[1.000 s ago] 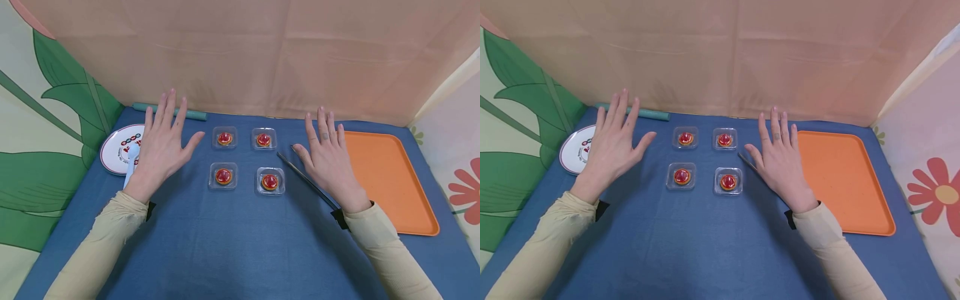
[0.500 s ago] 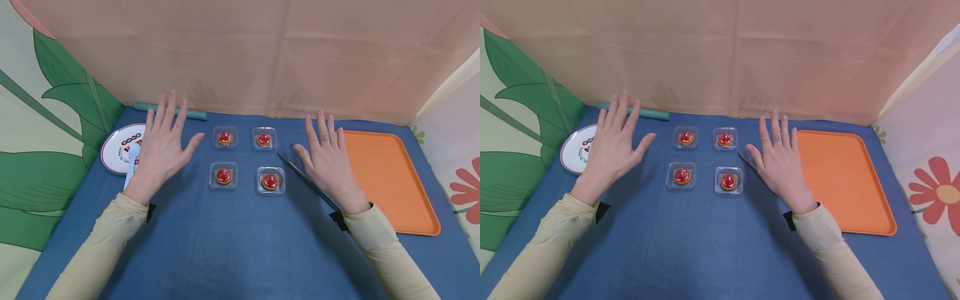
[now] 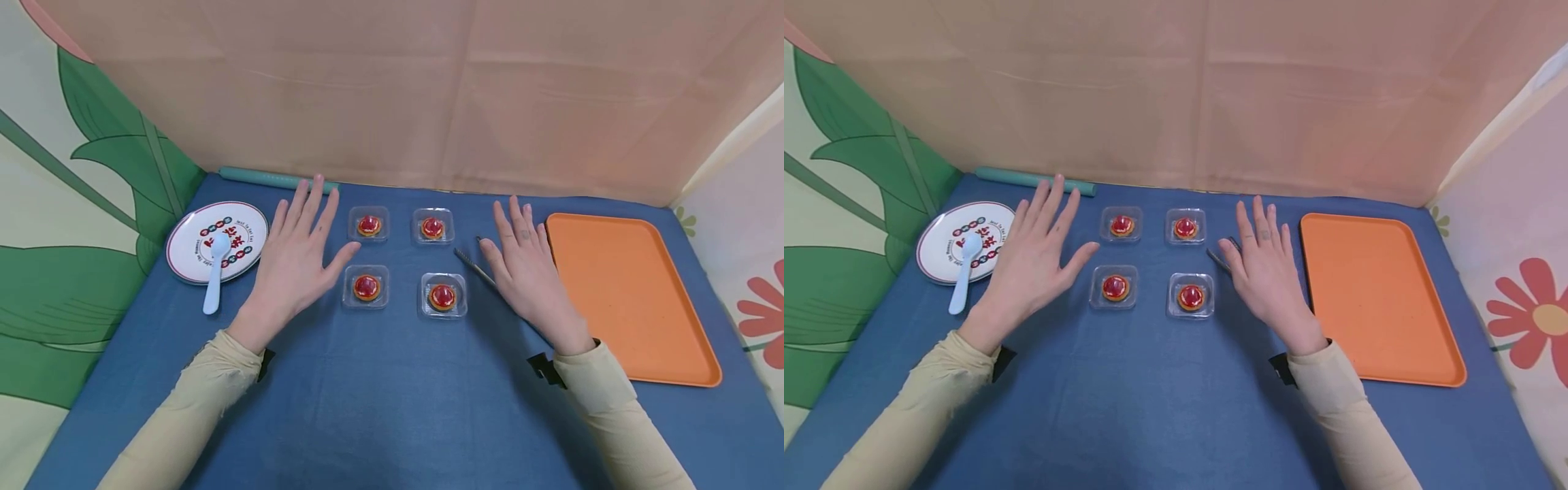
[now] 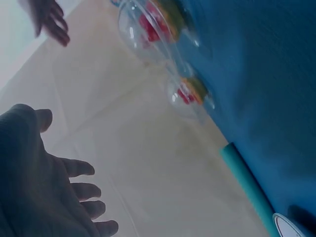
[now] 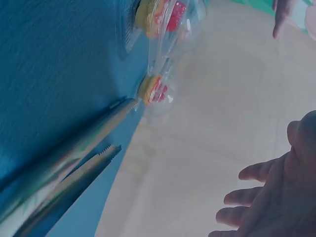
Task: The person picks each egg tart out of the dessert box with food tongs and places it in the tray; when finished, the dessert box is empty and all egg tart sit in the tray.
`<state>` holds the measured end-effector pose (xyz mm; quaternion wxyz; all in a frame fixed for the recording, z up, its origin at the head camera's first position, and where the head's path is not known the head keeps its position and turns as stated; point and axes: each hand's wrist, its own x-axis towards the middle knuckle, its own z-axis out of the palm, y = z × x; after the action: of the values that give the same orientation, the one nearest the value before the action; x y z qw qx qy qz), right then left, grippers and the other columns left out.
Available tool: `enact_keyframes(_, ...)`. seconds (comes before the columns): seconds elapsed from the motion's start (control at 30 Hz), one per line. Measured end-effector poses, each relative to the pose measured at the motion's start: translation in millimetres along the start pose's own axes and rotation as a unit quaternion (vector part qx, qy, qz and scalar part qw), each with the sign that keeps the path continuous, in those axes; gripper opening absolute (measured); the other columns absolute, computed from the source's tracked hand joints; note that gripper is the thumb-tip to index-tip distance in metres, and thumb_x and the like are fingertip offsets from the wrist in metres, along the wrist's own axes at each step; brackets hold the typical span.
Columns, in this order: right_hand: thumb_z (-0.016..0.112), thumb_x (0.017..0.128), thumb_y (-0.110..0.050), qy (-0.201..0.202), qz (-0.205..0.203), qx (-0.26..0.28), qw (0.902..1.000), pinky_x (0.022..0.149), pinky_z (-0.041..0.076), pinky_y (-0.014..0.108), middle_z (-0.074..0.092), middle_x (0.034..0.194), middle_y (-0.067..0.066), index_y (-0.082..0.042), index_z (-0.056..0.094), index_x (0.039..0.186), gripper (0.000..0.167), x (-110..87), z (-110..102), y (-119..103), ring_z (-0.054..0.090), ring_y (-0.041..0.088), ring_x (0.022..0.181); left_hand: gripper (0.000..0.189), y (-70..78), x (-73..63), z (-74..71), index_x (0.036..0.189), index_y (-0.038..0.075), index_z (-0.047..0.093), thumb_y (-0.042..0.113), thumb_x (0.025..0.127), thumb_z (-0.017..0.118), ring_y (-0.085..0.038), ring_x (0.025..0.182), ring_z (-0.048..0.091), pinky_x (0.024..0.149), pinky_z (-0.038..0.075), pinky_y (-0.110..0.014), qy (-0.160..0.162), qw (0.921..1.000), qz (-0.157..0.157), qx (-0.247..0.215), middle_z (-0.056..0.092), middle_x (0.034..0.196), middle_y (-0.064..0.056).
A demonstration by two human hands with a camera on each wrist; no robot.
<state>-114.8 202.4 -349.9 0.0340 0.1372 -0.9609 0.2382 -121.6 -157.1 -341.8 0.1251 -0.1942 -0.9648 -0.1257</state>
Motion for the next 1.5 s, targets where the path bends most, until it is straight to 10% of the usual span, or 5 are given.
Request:
enact_keyframes(0.3,0.036,0.116,-0.047,-0.01,0.007,0.044,0.9989,0.131,0.008,0.063,0.007,0.178,0.016,-0.005,0.016,0.172,0.073,-4.1,5.6,-2.4,0.002,0.038,0.164,0.085,16.1,-6.1,9.0,0.168,0.001,0.027,0.053,0.108,0.055,-0.035,0.164,0.002,0.132,0.016,-0.057,-0.027,0.9973,-0.019,-0.066,0.009,0.179,-0.014)
enact_keyframes(0.67,0.046,0.117,-0.031,-0.013,0.027,0.147,0.9887,0.115,0.046,0.064,0.055,0.153,0.024,0.004,0.052,0.154,0.052,-3.8,23.0,6.1,0.056,0.043,0.136,0.051,61.4,-11.5,39.7,0.147,-0.004,0.061,0.025,0.106,0.069,-0.032,0.109,0.074,0.095,0.063,-0.053,0.01,0.9762,-0.038,-0.213,0.07,0.134,-0.021)
enact_keyframes(0.97,0.056,0.114,-0.018,-0.07,0.06,0.196,0.9763,0.073,0.06,0.037,0.072,0.123,0.023,0.005,0.062,0.144,0.039,-1.3,38.5,15.2,0.073,0.033,0.092,0.044,96.3,-12.3,63.2,0.145,-0.008,0.061,0.017,0.108,0.064,-0.023,0.094,0.079,0.081,0.067,-0.041,-0.064,0.926,-0.098,-0.359,0.074,0.128,-0.018)
enact_keyframes(1.17,0.06,0.112,-0.013,-0.11,0.06,0.222,0.9668,0.08,0.067,0.042,0.072,0.12,0.025,0.01,0.061,0.142,0.038,0.2,46.5,22.2,0.075,0.028,0.089,0.054,102.0,-13.8,68.7,0.154,-0.011,0.048,0.015,0.109,0.063,-0.021,0.088,0.08,0.076,0.065,-0.042,-0.122,0.8993,-0.131,-0.399,0.067,0.141,-0.022)
enact_keyframes(1.5,0.064,0.109,-0.007,-0.121,0.046,0.273,0.9533,0.092,0.065,0.04,0.07,0.128,0.028,0.013,0.064,0.137,0.035,-0.1,51.1,26.3,0.074,0.035,0.106,0.059,98.0,-14.3,76.6,0.159,-0.012,0.039,0.0,0.106,0.063,-0.032,0.096,0.079,0.081,0.067,-0.032,-0.157,0.8242,-0.176,-0.515,0.063,0.144,-0.027)
